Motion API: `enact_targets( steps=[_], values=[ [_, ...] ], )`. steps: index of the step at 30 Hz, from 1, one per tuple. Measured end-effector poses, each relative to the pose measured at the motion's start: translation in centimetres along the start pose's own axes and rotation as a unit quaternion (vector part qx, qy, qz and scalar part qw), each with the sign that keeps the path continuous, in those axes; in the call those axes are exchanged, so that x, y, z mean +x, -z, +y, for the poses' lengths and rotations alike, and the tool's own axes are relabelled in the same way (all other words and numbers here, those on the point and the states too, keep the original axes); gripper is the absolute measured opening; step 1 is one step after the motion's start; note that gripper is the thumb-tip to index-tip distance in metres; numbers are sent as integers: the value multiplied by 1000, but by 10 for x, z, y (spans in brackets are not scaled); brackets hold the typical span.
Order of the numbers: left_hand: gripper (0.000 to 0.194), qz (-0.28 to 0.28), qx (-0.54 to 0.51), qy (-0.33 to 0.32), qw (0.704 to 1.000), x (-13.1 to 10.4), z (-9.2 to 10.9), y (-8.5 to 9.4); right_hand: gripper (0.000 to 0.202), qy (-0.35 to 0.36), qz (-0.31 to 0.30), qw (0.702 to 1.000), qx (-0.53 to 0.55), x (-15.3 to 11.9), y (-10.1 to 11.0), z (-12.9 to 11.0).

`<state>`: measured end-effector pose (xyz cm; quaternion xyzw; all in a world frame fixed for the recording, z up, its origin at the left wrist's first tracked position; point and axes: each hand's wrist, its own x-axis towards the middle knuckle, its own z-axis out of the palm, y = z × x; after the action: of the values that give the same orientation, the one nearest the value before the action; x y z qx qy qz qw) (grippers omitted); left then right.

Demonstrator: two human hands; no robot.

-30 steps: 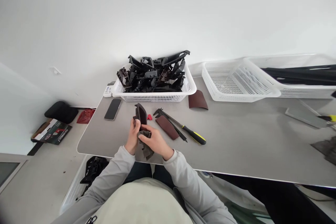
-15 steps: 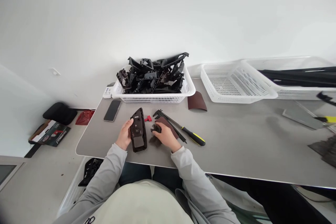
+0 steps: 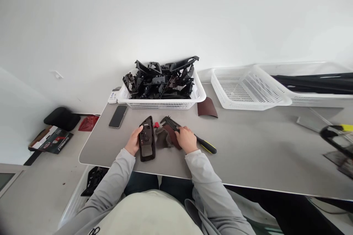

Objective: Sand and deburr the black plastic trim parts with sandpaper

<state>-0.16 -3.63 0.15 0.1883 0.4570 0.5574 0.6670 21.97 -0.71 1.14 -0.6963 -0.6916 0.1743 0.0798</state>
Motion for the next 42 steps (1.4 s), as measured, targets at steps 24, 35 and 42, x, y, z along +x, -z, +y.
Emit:
enact_targets(
  steps=[24, 35, 42],
  values=[
    [24, -153, 99, 130, 975, 50, 12, 7, 40, 219, 72, 968, 102, 14, -2, -6],
    [31, -164, 122, 173, 964, 55, 11, 4, 43, 247, 126, 959, 63, 0, -15, 1],
    [20, -149, 112, 171, 968, 51, 14, 1, 44, 225, 76, 964, 119, -2, -15, -1]
  ],
)
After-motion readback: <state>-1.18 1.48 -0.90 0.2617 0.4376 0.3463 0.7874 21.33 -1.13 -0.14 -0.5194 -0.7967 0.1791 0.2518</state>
